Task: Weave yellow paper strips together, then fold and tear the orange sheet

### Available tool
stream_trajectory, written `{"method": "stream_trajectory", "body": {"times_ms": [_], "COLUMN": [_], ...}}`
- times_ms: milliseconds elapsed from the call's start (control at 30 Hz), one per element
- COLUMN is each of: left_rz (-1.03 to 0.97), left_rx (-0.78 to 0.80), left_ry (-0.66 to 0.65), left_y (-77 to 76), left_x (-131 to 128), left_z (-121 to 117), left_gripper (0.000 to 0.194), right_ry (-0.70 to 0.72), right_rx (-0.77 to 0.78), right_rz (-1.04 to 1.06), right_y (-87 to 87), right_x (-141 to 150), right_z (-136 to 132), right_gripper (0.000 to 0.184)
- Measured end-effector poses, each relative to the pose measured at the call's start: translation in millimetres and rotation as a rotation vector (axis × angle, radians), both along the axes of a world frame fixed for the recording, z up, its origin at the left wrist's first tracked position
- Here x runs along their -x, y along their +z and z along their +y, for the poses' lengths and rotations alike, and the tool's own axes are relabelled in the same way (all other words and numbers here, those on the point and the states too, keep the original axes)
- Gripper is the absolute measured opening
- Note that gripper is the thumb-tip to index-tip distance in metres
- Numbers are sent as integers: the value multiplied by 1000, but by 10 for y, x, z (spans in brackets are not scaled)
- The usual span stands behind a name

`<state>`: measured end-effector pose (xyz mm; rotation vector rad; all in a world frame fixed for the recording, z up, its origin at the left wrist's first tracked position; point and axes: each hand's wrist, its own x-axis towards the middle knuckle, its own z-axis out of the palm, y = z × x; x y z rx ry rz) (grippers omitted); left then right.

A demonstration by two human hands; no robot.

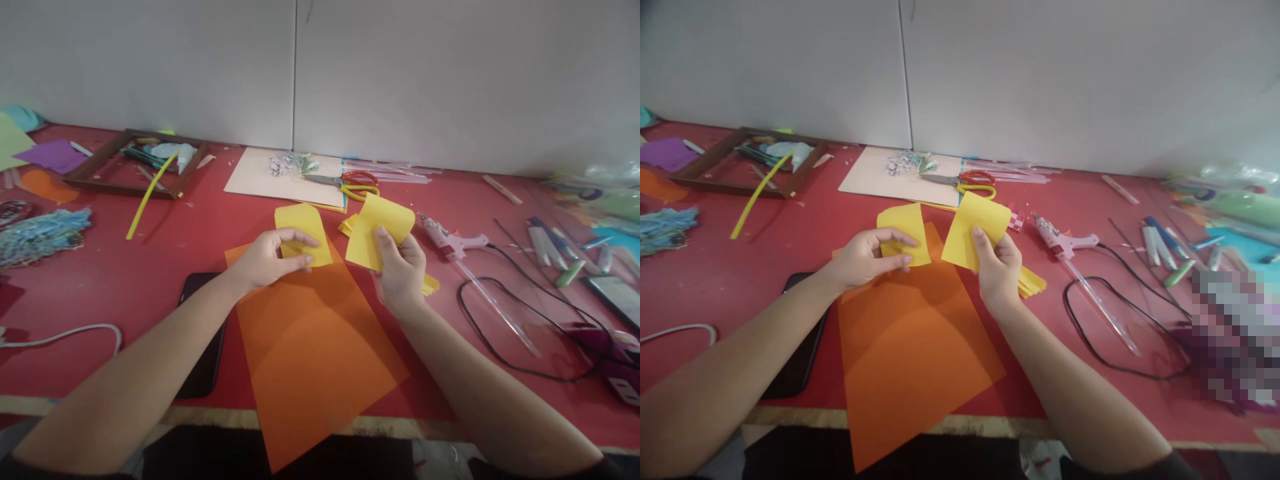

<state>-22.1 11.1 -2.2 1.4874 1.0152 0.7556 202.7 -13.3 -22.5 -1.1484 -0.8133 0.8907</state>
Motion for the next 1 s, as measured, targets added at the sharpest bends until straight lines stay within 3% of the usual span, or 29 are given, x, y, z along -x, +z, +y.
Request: {"method": "stream_trajectory", "body": {"times_ms": [200,333,400,500,567,600,667,733,833,933,1000], "left_rz": [1,54,50,9,-9,-29,-92,-183,-255,-277,-299], "left_rx": [87,189,298,520,565,566,547,523,472,408,374], "left_ry": [13,-71,-227,-615,-760,-769,-671,-455,-176,13,171], "left_y": [72,118,150,206,227,225,199,156,111,98,85], "left_x": [-50,-28,34,153,206,216,201,153,69,15,0], "left_z": [-84,-88,-65,-32,-19,-16,-13,-12,-15,-9,13], "left_gripper": [58,68,71,76,80,81,78,70,70,67,55], "right_ry": [46,102,115,114,117,125,163,254,511,776,843], "right_rx": [9,26,35,31,23,27,65,126,229,307,315], "right_rz": [6,-12,-34,-37,-21,-14,-5,-8,-40,-106,-180], "right_y": [-3,-7,-8,-15,-21,-22,-16,5,60,116,141], "right_x": [19,46,56,67,69,69,66,61,56,62,70], "right_z": [-19,-56,-65,-60,-51,-49,-53,-74,-129,-177,-184], "right_gripper": [28,30,30,28,27,27,29,33,40,45,51]}}
